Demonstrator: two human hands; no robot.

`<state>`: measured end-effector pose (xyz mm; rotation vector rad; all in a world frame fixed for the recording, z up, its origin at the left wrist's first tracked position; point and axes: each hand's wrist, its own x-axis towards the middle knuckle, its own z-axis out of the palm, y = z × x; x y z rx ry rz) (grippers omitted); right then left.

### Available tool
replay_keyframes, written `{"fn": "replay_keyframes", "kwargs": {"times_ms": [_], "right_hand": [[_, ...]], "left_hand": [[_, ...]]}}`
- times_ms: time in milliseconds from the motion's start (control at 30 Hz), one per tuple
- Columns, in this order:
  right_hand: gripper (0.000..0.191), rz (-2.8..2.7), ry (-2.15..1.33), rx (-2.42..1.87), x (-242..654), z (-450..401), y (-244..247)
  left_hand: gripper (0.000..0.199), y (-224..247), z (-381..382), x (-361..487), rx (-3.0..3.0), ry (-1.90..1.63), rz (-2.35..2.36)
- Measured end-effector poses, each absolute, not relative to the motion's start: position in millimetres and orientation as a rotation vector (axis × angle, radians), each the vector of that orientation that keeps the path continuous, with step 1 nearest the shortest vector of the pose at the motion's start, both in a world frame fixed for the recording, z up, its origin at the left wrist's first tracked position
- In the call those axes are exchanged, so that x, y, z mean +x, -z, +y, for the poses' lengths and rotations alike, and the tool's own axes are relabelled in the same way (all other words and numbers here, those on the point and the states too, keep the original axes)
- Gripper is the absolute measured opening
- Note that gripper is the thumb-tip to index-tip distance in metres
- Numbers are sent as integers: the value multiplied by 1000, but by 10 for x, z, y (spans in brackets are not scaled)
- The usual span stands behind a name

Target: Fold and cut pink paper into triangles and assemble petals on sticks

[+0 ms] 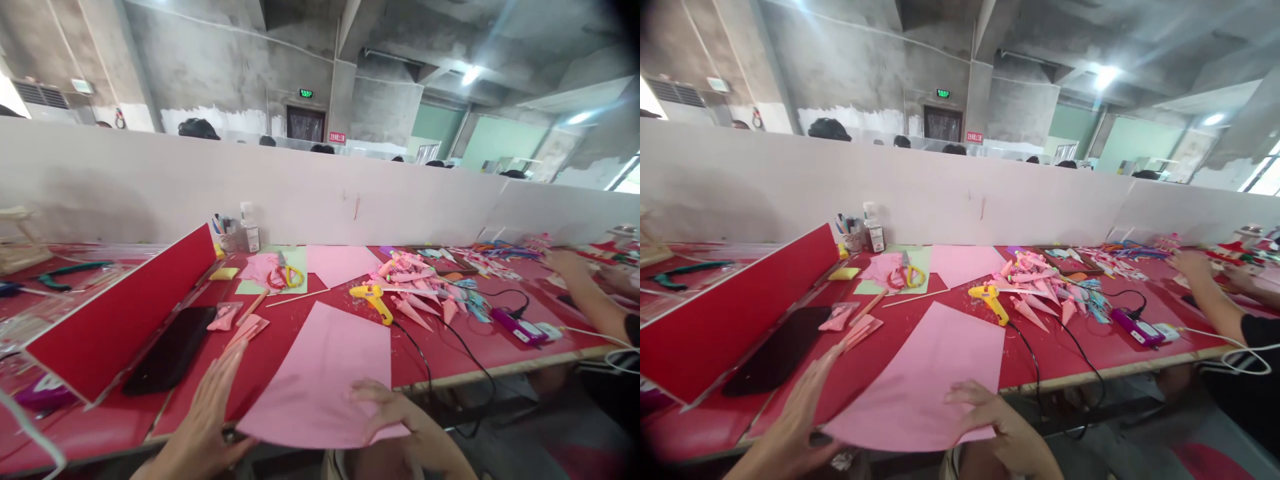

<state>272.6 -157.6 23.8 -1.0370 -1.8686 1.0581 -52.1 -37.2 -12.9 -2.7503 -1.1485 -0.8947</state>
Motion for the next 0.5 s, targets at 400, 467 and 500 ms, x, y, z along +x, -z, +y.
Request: {"fn": "replay_keyframes", "kwargs": {"times_ms": [400, 467, 500], "right_hand": [[35, -1903, -939, -1194, 2807, -1520, -199], [35, -1944, -931, -1303, 2822, -1482, -116], [35, -1950, -922, -1350, 2833, -1464, -77]], "left_hand": [[38, 185, -532, -189, -3372, 789, -999], [44, 256, -505, -167, -3430, 689, -1080], [47, 268, -491, -159, -3459, 636, -1106]]}}
